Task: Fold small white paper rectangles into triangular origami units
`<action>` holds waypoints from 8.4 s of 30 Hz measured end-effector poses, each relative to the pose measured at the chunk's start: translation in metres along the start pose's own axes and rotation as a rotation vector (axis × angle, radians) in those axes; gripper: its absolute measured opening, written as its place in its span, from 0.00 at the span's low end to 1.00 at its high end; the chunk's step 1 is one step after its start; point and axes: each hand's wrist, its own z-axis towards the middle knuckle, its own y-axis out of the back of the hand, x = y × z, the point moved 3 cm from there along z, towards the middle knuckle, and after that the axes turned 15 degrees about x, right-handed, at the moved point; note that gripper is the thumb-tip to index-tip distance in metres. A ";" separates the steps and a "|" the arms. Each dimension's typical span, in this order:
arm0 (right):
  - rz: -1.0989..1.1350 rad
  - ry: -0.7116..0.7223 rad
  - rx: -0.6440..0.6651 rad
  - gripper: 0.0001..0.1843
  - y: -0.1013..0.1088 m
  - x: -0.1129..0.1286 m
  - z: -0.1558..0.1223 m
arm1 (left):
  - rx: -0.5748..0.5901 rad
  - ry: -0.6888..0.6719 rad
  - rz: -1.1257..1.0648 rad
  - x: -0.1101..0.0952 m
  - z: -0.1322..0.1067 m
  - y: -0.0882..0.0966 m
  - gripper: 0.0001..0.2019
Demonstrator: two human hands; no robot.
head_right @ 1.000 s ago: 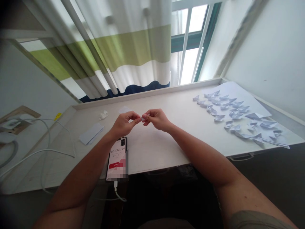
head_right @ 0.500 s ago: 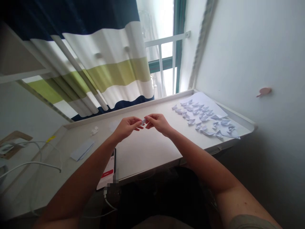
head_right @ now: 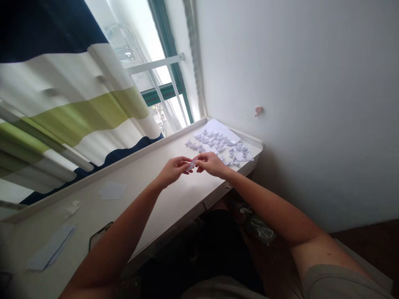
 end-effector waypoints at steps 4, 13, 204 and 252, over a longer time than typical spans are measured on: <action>0.024 -0.014 -0.063 0.16 0.013 -0.007 -0.017 | 0.085 -0.032 0.026 0.001 0.019 -0.019 0.16; 0.069 0.043 -0.004 0.25 0.022 -0.017 -0.016 | 0.058 -0.001 -0.038 0.007 0.039 -0.020 0.14; 0.384 0.073 0.596 0.16 -0.230 -0.044 0.135 | -0.495 -0.222 -0.192 0.092 -0.221 0.135 0.11; 0.010 0.257 0.581 0.28 -0.235 -0.040 0.129 | -0.500 -0.132 -0.126 0.091 -0.220 0.131 0.20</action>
